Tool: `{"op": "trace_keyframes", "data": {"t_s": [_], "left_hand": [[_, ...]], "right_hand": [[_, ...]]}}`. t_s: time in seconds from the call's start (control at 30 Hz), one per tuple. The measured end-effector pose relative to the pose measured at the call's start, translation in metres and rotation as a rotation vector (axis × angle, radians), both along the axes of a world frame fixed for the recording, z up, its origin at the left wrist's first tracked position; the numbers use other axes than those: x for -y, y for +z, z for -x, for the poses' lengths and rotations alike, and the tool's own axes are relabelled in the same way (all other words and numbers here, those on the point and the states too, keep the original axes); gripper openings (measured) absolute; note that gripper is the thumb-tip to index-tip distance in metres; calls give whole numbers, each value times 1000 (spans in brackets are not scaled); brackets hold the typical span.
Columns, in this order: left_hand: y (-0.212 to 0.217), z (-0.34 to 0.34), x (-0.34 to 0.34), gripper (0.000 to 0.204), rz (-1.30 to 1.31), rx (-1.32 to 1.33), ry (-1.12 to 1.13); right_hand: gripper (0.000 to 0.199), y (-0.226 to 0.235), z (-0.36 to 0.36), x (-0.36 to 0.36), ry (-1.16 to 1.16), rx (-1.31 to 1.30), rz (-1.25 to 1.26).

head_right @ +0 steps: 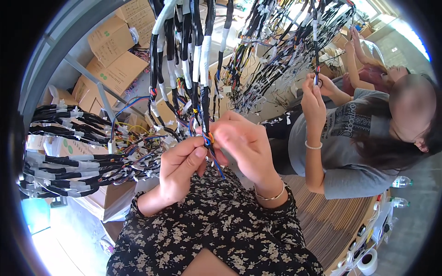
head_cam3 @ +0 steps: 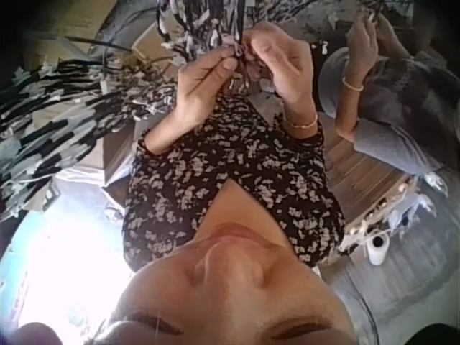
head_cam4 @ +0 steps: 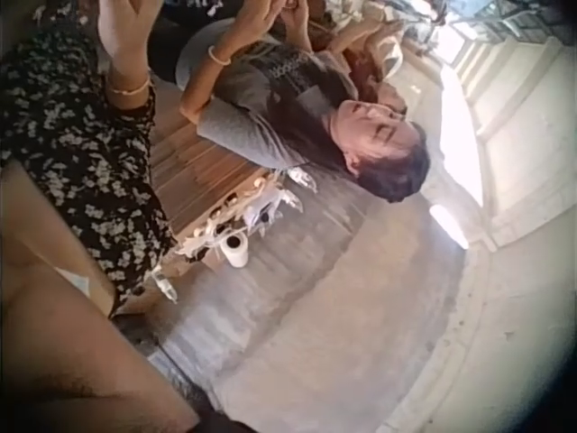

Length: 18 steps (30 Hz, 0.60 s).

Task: Wrap bundles of electrical wires with tape and measure their lengths using a ruler.

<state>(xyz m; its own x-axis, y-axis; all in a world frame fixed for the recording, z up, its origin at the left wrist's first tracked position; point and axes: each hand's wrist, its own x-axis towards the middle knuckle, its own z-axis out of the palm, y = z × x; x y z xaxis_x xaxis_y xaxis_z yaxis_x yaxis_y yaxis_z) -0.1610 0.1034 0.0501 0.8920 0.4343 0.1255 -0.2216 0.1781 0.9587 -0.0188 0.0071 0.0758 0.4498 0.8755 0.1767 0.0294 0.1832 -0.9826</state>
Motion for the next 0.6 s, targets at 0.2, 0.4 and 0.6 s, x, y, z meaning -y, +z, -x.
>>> {"op": "trace_keyframes", "data": {"t_s": [0.2, 0.4, 0.6], "left_hand": [[-10, -7, 4, 19, -221, -33, 177], [-6, -9, -15, 21, -704, -11, 388], [12, -22, -22, 36, -303, 118, 182]], "right_hand": [[11, 0, -4, -14, -98, 259, -2], [15, -6, 3, -15, -224, 333, -29], [32, -27, 1, 12, 31, -52, -39]]}}
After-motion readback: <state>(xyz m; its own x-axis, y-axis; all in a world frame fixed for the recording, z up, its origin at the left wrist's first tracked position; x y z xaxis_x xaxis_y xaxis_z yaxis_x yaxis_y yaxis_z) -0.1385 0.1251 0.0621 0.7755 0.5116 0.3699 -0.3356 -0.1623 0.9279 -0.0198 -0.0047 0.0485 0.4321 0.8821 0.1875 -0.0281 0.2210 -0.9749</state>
